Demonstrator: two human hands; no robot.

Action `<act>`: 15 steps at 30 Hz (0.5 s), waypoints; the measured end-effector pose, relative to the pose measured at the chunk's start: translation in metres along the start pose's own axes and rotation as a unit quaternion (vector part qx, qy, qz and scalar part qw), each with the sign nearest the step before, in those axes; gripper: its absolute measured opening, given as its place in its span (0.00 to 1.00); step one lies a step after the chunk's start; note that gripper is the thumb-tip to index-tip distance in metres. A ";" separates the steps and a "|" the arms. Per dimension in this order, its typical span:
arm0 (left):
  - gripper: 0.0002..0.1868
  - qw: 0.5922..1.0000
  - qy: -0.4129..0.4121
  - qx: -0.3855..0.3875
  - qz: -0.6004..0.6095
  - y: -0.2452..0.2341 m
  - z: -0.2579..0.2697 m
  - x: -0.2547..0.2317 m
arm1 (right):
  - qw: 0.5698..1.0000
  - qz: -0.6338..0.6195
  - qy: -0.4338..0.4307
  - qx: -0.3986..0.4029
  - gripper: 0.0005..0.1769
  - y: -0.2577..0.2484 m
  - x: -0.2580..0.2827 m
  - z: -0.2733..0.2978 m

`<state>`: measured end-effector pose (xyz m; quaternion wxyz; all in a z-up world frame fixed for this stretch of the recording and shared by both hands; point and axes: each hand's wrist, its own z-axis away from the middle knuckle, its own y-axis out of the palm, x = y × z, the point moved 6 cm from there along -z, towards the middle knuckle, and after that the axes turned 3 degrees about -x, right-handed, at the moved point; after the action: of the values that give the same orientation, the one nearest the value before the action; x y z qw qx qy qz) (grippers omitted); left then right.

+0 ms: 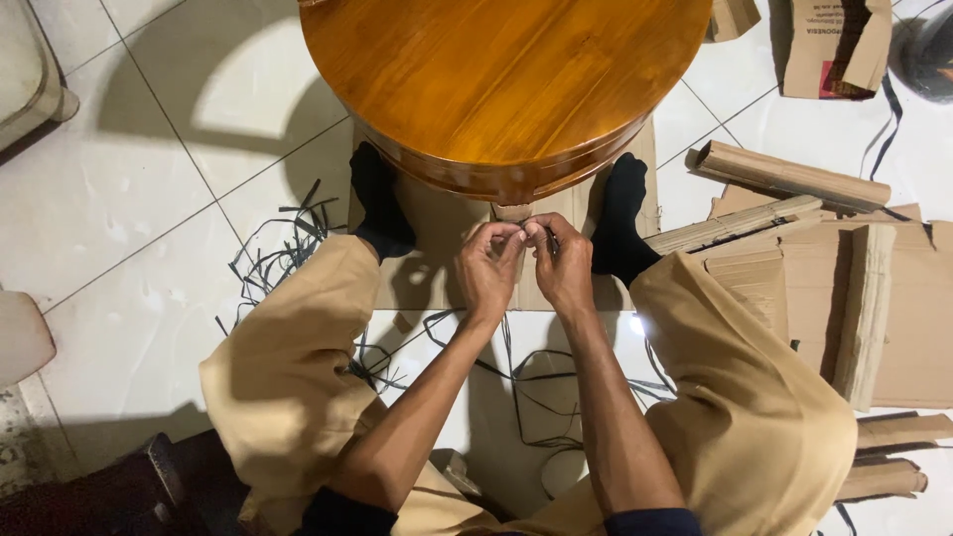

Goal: Wrapping a wooden chair leg with cardboard and securing it with plastic ties

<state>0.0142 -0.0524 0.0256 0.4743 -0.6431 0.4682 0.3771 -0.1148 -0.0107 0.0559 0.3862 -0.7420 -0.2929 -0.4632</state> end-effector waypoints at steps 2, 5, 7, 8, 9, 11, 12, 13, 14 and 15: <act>0.03 1.000 0.007 0.008 -0.010 -0.001 -0.001 -0.001 | 1.000 0.007 0.008 0.001 0.07 -0.001 0.000 0.000; 0.03 1.000 0.000 0.004 0.015 0.004 0.001 0.010 | 0.999 -0.003 0.027 -0.037 0.07 -0.003 0.000 0.000; 0.03 1.000 -0.014 -0.008 0.019 0.005 0.004 0.011 | 0.998 0.006 0.033 -0.054 0.07 -0.003 0.005 0.001; 0.03 0.999 -0.029 -0.020 0.024 0.005 0.006 0.012 | 0.997 0.014 0.039 -0.071 0.08 -0.004 0.007 0.002; 0.03 0.999 -0.028 -0.021 0.024 0.006 0.008 0.013 | 0.997 0.014 0.038 -0.071 0.08 -0.004 0.006 0.001; 0.03 0.998 -0.057 -0.037 0.015 0.007 0.012 0.018 | 0.995 0.036 0.050 -0.080 0.08 -0.006 0.001 -0.001; 0.03 0.998 -0.057 -0.037 0.014 0.009 0.011 0.017 | 0.995 0.036 0.050 -0.080 0.08 -0.007 -0.002 -0.004; 0.03 0.996 -0.076 -0.041 0.013 0.009 0.010 0.020 | 0.994 0.044 0.051 -0.087 0.08 -0.008 -0.004 -0.007; 0.04 0.994 -0.095 -0.046 0.011 0.009 0.009 0.022 | 0.993 0.051 0.052 -0.094 0.08 -0.009 -0.007 -0.011; 0.04 0.994 -0.095 -0.047 0.010 0.009 0.010 0.023 | 0.993 0.050 0.053 -0.093 0.08 -0.007 -0.014 -0.012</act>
<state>0.0115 -0.0495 -0.0009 0.4822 -0.6211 0.4092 0.4630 -0.1312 -0.0186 0.0485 0.3533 -0.7630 -0.1903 -0.5068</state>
